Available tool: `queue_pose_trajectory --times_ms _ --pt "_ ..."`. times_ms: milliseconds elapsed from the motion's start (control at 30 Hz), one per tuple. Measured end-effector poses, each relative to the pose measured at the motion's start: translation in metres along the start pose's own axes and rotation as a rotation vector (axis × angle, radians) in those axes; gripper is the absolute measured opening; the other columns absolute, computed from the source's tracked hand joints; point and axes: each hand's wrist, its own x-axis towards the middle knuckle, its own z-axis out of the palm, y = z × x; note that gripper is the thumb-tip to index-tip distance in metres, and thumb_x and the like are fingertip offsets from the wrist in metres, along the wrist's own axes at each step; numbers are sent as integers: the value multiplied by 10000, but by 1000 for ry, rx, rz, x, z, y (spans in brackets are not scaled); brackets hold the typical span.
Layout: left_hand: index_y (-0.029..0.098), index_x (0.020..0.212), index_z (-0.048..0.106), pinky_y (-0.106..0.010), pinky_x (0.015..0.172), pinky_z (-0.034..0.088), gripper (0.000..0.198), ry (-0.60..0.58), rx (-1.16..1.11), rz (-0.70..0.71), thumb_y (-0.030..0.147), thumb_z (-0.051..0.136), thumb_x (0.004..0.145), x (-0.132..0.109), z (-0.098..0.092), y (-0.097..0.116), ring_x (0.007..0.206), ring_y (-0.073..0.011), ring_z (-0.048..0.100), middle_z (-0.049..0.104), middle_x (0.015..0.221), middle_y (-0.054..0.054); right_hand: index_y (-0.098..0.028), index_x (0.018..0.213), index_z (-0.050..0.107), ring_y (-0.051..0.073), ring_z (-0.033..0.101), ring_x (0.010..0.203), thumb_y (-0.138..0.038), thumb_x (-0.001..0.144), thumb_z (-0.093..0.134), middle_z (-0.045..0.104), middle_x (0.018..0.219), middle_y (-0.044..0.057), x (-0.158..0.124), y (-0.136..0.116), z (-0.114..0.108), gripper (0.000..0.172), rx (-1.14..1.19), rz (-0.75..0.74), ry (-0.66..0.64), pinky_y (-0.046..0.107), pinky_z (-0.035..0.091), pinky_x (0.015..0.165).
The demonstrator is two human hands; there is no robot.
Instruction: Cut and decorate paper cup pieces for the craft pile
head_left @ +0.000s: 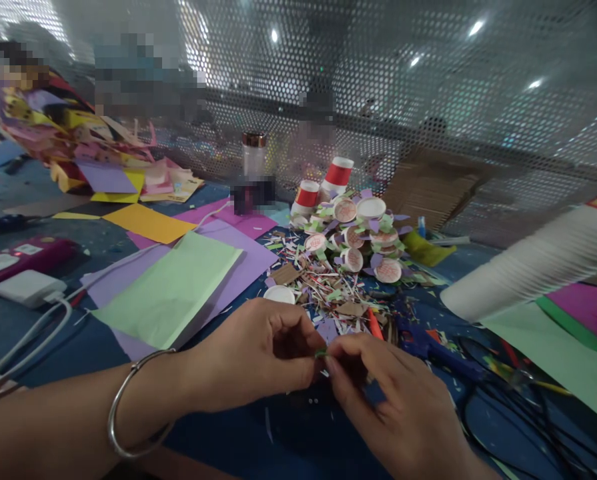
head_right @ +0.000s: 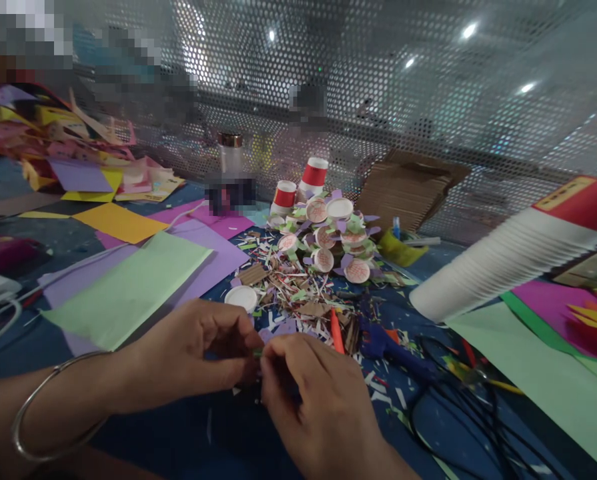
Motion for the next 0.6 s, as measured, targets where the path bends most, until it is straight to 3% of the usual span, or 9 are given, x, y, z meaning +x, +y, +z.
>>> queue_pose_trajectory --times_ms 100,433,600 --pt "156 849 674 -213 570 449 111 70 128 16 249 706 796 -1 3 -1 633 -122 610 687 705 -8 -202 911 614 82 653 618 -133 911 562 707 756 -32 1 0 1 87 6 5 25 163 542 679" --pt "164 746 662 -212 539 422 54 182 207 33 215 647 743 -4 10 5 571 -114 575 650 617 16 -194 916 661 109 663 577 -175 895 614 706 711 -13 0 2 0 55 35 89 23 196 541 577" --pt "179 725 665 -204 561 427 39 184 382 141 175 628 735 -6 10 3 581 -103 582 663 633 32 -199 882 620 106 663 628 -118 908 563 704 754 -16 0 1 3 102 26 0 22 211 504 610"
